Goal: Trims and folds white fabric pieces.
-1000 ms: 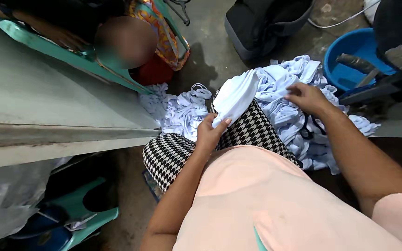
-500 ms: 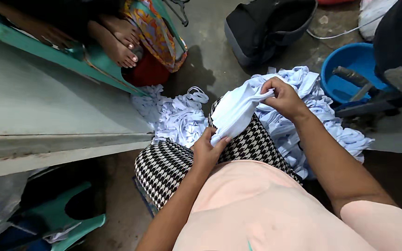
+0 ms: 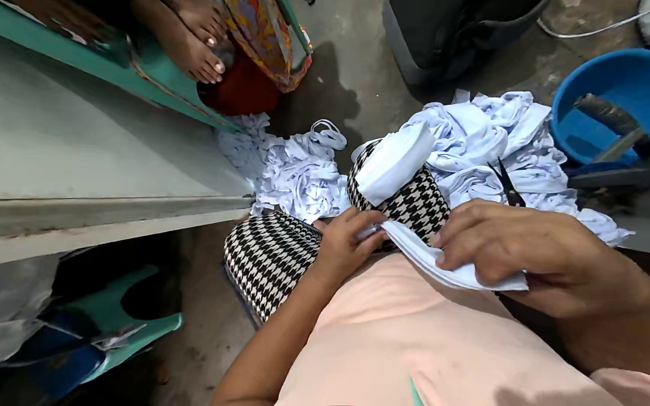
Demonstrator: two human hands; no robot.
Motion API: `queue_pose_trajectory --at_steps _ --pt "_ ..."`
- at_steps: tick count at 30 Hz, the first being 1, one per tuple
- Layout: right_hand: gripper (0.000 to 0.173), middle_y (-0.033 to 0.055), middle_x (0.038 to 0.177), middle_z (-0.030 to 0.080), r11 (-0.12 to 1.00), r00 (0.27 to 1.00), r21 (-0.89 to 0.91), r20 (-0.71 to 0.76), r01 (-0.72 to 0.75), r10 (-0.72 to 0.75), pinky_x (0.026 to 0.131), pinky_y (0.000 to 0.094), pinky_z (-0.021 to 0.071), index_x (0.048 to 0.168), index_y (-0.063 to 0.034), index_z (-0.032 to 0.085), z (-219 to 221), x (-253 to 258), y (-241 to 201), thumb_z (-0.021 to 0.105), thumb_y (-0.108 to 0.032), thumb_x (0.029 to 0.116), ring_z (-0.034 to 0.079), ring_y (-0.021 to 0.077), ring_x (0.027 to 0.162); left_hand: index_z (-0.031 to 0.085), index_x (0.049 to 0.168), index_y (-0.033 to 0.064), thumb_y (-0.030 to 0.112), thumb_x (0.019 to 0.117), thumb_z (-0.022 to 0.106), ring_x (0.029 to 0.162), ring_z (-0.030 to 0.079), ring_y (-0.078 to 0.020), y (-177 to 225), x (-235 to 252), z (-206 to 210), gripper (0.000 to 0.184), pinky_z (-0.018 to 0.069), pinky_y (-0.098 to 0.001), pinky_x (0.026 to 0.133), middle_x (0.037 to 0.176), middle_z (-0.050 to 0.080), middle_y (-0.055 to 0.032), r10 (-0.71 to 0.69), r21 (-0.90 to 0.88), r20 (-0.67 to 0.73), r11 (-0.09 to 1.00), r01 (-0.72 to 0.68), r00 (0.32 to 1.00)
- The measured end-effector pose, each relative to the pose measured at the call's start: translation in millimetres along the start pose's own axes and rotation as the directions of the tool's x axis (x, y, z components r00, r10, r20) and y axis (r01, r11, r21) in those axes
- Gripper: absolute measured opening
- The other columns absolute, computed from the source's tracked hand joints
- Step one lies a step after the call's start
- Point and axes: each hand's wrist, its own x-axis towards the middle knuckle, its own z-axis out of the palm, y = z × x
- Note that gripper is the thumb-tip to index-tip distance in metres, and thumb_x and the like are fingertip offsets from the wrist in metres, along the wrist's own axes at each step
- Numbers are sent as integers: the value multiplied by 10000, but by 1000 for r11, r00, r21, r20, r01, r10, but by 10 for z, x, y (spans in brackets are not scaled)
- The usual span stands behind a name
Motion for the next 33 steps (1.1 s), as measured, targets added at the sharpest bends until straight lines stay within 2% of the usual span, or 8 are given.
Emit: queue_pose_trajectory --at_steps 7,11,14,16,26,29,31,33 --pt "109 -74 1042 698 979 946 -29 -264 -201 186 844 275 598 1034 -206 626 -218 -158 174 670 -259 950 676 78 993 699 956 51 247 987 650 983 616 -62 65 -129 -166 205 534 -251 859 1034 657 -23 -98 -378 207 910 171 974" --pt "196 -71 915 662 813 703 203 -417 -545 576 641 200 572 1107 -138 577 -167 -225 406 588 -92 917 636 10 726 614 987 102 114 961 598 760 635 -29 134 -26 -287 32 564 -243 712 850 651 51 -293 -527 357 721 451 887" --pt "225 20 901 671 645 512 333 -408 -688 756 624 267 574 1192 -44 537 -82 -260 694 546 -84 971 646 74 694 577 1023 100 90 972 582 665 596 -65 19 103 -335 52 534 -250 622 798 616 9 -353 -441 351 755 486 867" --pt "230 50 903 669 589 466 346 -379 -730 800 654 282 578 1217 -23 525 -19 -284 814 560 -79 997 653 91 709 579 1046 75 83 976 601 648 594 -81 -63 131 -347 73 526 -252 594 801 622 -15 -353 -352 324 816 458 878" --pt "239 73 960 660 562 462 396 -325 -726 825 698 337 591 1259 -39 551 13 -320 869 481 -130 1050 672 138 785 598 1179 65 153 1015 597 689 630 -104 -187 -88 -306 186 553 -285 629 864 665 -36 -403 -230 250 859 458 880" --pt "299 137 1092 649 619 507 140 -451 -773 735 803 393 575 1278 4 567 9 -335 876 583 -116 1004 658 196 916 582 1234 1 255 1086 432 753 628 -157 -195 -186 -345 330 549 -378 705 900 652 -90 -385 -54 72 920 389 920" --pt "348 215 1191 641 638 606 -166 -556 -752 569 893 481 536 1245 32 603 28 -284 771 632 -204 991 638 309 1052 567 1227 -13 323 1108 281 758 588 -116 -144 -251 -386 457 530 -342 721 873 609 -59 -334 -92 -50 940 328 941" --pt "397 224 1099 645 694 747 -366 -544 -621 382 859 501 520 1148 34 650 159 -150 605 626 -322 973 620 349 1021 549 1215 41 466 1106 204 746 566 -42 6 -283 -407 558 520 -262 709 853 573 16 -261 -168 -143 957 236 955"
